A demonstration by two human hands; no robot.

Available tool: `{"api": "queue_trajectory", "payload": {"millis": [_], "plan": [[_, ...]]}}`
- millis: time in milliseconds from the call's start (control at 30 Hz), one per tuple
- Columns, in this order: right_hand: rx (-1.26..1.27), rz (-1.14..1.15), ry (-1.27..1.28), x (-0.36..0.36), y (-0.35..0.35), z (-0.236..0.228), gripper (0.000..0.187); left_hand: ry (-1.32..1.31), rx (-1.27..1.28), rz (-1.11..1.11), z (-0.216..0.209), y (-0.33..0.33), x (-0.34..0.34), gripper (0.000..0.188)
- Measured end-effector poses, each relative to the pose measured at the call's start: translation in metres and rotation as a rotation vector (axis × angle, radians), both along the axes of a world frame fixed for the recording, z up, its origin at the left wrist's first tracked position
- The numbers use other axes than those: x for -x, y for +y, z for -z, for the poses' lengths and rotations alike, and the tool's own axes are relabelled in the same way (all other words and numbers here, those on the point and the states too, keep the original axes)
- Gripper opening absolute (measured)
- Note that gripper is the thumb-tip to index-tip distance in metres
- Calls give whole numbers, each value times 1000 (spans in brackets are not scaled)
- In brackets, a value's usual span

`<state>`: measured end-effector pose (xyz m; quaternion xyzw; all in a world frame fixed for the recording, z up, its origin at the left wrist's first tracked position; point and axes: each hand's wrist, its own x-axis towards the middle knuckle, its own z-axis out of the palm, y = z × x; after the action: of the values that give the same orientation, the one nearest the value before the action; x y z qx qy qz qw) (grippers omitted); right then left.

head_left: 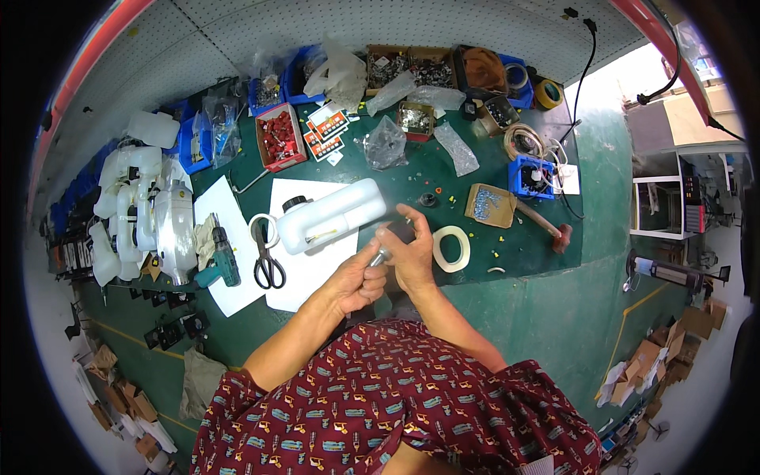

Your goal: The person assembles a white plastic container by hand, using a screwdriver to tighten screws and a utility knife to trim excess material. The person also applies adhesive tape to the container and handles a black cap and a small cylindrical component.

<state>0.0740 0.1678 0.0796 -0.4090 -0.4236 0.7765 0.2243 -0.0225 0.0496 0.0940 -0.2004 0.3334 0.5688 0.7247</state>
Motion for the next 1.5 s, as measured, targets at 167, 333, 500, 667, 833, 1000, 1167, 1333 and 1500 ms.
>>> {"api": "queue_trajectory", "payload": {"millis": [167, 333, 500, 667, 833, 1000, 1167, 1333, 1500], "plan": [[-393, -83, 96, -10, 10, -29, 63, 39, -47, 46, -33, 0, -2, 42], [-37, 348, 91, -22, 81, -3, 20, 450, -139, 356, -63, -33, 10, 46], [-67, 36, 118, -21, 95, -48, 33, 1099, -30, 463, -79, -49, 9, 34], [281, -68, 251, -15, 57, -33, 44, 1607, -141, 330, -83, -17, 16, 37], [172, -149, 204, -14, 46, -44, 53, 1938, -151, 413, -72, -16, 9, 41], [98, -190, 97, -16, 33, -45, 59, 2129, -105, 391, -66, -11, -2, 44], [384, -87, 263, -21, 29, -45, 58, 2114, -145, 294, -71, -7, -10, 44], [297, -74, 243, -21, 29, -49, 64, 2013, -118, 265, -69, -4, -17, 43], [443, 25, 470, -17, 33, -46, 63, 1815, -21, 394, -79, 8, -22, 42]]}}
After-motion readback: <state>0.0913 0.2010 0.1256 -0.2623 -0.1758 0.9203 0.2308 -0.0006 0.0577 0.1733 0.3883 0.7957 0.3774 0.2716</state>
